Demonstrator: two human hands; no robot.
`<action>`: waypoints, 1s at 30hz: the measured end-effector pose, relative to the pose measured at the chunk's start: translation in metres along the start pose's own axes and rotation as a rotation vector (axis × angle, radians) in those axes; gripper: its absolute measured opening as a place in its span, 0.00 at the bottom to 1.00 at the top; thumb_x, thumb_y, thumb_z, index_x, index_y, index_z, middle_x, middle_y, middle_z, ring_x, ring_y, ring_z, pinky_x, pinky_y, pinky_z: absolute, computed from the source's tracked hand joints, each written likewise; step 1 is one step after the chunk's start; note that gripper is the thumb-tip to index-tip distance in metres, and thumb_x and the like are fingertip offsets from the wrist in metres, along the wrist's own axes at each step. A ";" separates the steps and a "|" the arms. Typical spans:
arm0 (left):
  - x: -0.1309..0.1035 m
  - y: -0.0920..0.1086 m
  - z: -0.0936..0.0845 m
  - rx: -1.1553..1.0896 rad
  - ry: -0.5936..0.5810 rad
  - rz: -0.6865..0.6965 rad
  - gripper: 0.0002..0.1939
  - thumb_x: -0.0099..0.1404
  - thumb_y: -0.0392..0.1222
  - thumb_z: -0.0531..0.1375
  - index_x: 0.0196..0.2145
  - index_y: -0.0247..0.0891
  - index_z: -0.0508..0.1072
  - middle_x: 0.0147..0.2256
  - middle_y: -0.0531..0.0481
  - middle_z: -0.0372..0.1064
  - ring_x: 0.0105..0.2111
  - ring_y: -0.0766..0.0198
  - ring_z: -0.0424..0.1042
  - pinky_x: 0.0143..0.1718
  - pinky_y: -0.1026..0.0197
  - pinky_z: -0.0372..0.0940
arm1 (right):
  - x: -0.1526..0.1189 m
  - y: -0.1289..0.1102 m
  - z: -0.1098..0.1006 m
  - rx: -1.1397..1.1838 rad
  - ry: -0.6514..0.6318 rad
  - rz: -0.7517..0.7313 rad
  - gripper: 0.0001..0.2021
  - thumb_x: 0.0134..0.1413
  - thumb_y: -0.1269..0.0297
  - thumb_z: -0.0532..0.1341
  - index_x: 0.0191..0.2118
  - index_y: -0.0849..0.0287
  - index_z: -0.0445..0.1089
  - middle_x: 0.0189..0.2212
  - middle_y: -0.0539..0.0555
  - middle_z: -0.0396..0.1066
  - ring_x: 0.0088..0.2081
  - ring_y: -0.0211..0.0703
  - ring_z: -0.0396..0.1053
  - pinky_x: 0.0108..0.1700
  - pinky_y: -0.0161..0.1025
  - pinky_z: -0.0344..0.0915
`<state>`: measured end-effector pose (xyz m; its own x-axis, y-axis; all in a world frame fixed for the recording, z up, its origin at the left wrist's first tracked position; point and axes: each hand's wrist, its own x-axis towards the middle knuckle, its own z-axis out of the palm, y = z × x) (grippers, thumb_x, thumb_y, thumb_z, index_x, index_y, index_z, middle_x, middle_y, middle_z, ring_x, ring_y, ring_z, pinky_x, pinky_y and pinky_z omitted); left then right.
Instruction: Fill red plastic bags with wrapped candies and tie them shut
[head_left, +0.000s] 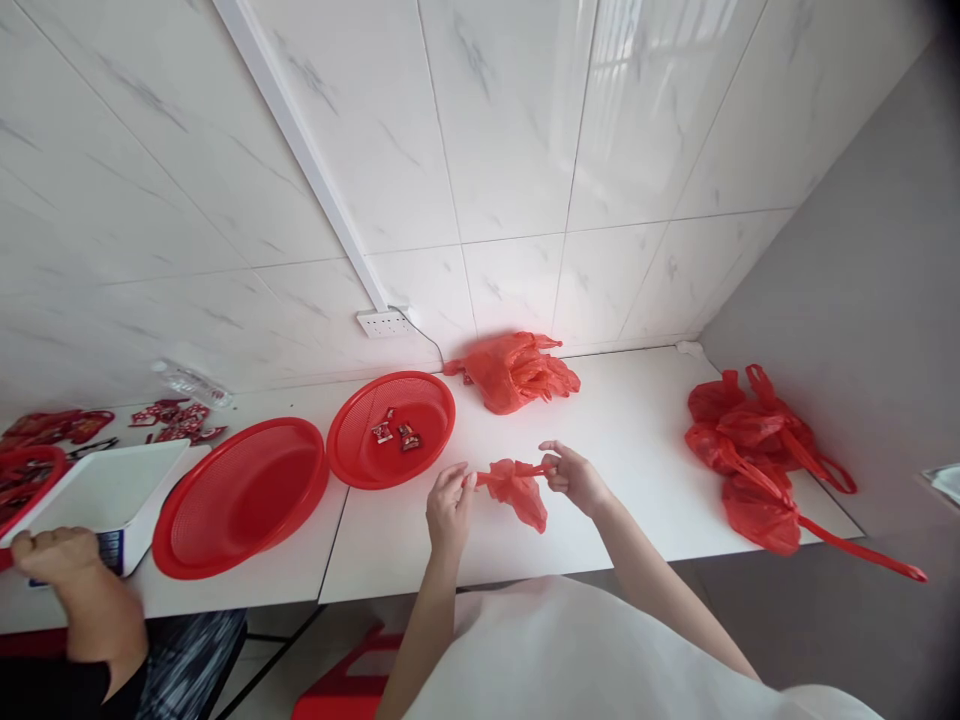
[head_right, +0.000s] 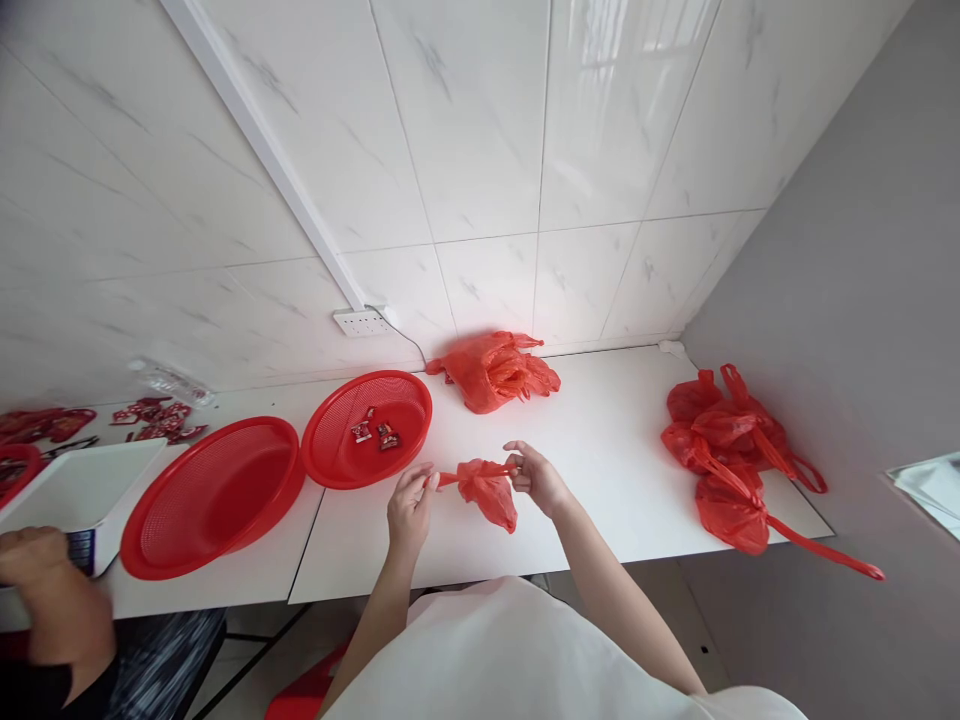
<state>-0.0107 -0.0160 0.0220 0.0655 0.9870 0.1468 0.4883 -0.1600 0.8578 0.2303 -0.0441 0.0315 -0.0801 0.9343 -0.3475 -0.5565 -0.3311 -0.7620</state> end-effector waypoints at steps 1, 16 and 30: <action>0.002 -0.006 0.001 -0.025 0.019 -0.029 0.19 0.66 0.55 0.56 0.27 0.41 0.77 0.49 0.44 0.71 0.50 0.54 0.70 0.49 0.54 0.66 | 0.001 -0.004 -0.005 -0.011 0.045 -0.016 0.19 0.50 0.46 0.61 0.38 0.56 0.65 0.18 0.42 0.56 0.17 0.30 0.40 0.21 0.33 0.37; -0.001 -0.056 0.004 0.027 -0.001 -0.314 0.24 0.62 0.62 0.52 0.28 0.40 0.74 0.34 0.44 0.76 0.38 0.53 0.73 0.45 0.55 0.63 | 0.005 0.015 -0.045 -1.213 0.502 -0.112 0.14 0.59 0.52 0.54 0.37 0.55 0.71 0.31 0.54 0.71 0.36 0.47 0.69 0.37 0.40 0.63; -0.013 -0.099 0.002 -0.278 -0.294 -0.702 0.19 0.57 0.58 0.62 0.32 0.37 0.74 0.36 0.44 0.77 0.34 0.59 0.76 0.37 0.62 0.66 | 0.038 0.109 -0.017 -1.621 0.175 0.140 0.28 0.58 0.72 0.54 0.64 0.50 0.59 0.59 0.61 0.64 0.57 0.55 0.64 0.54 0.49 0.61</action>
<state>-0.0581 -0.0127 -0.0656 0.0692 0.8162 -0.5736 0.2689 0.5384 0.7986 0.1803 -0.0471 -0.0736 0.0999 0.8987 -0.4270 0.8548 -0.2972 -0.4255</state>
